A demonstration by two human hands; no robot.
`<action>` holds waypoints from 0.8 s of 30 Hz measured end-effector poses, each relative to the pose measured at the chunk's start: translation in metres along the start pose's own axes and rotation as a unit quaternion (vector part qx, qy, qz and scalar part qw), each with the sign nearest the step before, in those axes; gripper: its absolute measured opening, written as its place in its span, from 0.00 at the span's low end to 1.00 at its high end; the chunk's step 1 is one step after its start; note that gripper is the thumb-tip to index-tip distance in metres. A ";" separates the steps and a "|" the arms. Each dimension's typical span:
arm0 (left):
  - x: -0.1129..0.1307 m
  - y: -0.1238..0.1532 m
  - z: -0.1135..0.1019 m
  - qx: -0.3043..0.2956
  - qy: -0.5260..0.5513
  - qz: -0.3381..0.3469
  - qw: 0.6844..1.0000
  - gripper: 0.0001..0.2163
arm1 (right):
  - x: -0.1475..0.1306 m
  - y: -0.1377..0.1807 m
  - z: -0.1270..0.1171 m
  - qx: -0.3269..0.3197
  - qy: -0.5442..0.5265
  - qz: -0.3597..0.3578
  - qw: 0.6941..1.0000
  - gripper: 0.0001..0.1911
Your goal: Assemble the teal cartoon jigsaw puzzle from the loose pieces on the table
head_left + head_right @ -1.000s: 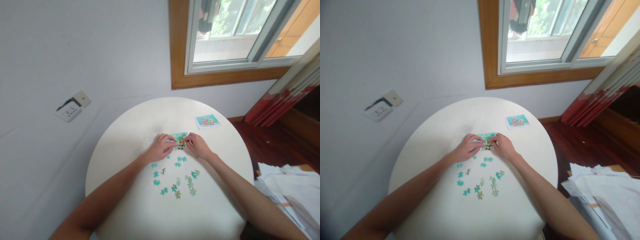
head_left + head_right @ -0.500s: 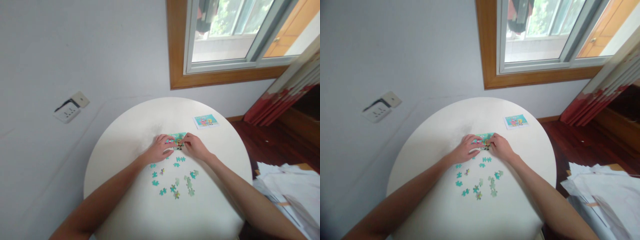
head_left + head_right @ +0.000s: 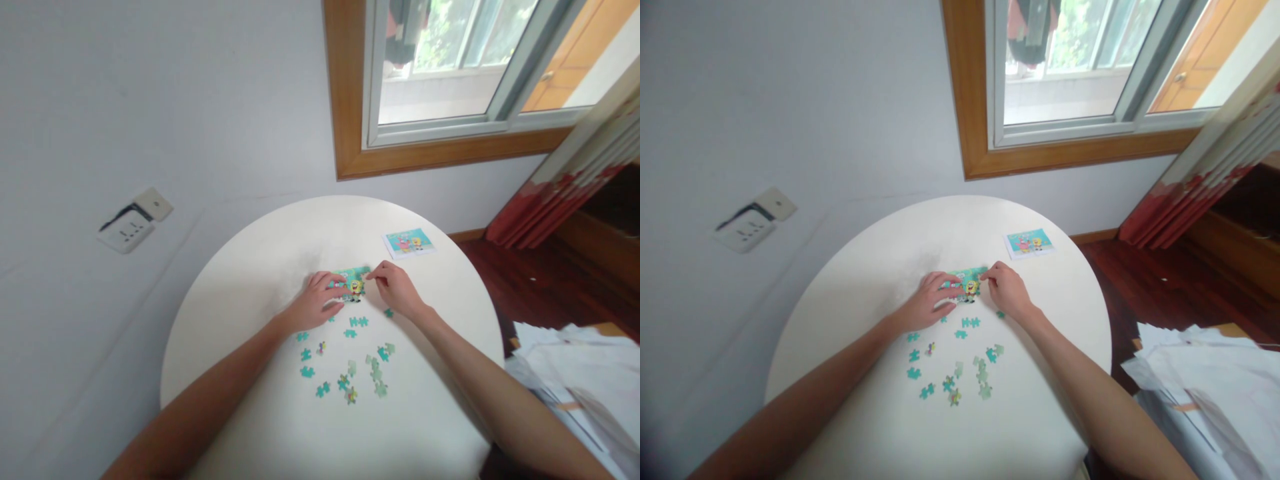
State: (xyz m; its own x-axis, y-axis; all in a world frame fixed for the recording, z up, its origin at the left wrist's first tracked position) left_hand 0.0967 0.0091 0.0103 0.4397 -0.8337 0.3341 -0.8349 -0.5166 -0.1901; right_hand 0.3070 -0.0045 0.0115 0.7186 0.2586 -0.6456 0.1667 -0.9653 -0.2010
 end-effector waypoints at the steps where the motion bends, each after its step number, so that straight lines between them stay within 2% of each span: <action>1: -0.001 0.000 0.000 0.008 0.003 -0.001 1.000 0.14 | 0.003 -0.001 -0.003 0.007 0.002 0.005 1.000 0.18; 7: -0.017 -0.002 -0.005 0.107 0.037 -0.038 0.993 0.08 | 0.024 -0.005 -0.026 0.084 0.004 0.041 0.996 0.16; 11: -0.029 -0.001 -0.008 0.161 0.047 -0.066 0.984 0.07 | 0.028 -0.004 -0.033 0.111 -0.005 0.053 0.992 0.15; 19: -0.032 0.001 -0.012 0.204 0.048 -0.068 0.975 0.04 | 0.028 -0.004 -0.032 0.111 -0.012 0.056 0.992 0.14; 24: -0.038 0.003 -0.013 0.216 0.056 -0.100 0.970 0.03 | 0.028 -0.003 -0.030 0.112 -0.012 0.063 0.992 0.14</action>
State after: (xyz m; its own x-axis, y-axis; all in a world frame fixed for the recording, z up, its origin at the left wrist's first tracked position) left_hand 0.0734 0.0414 0.0090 0.5202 -0.6943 0.4973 -0.5086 -0.7196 -0.4728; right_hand 0.3474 0.0044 0.0162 0.7076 0.1399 -0.6926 -0.0788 -0.9584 -0.2742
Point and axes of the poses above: each hand's wrist, its own y-axis away from the middle knuckle, its own z-axis out of the palm, x = y × z, the point moved 5 cm from there along -y, towards the middle knuckle, and after that the axes turned 7 degrees about -x, right-handed, at the moved point
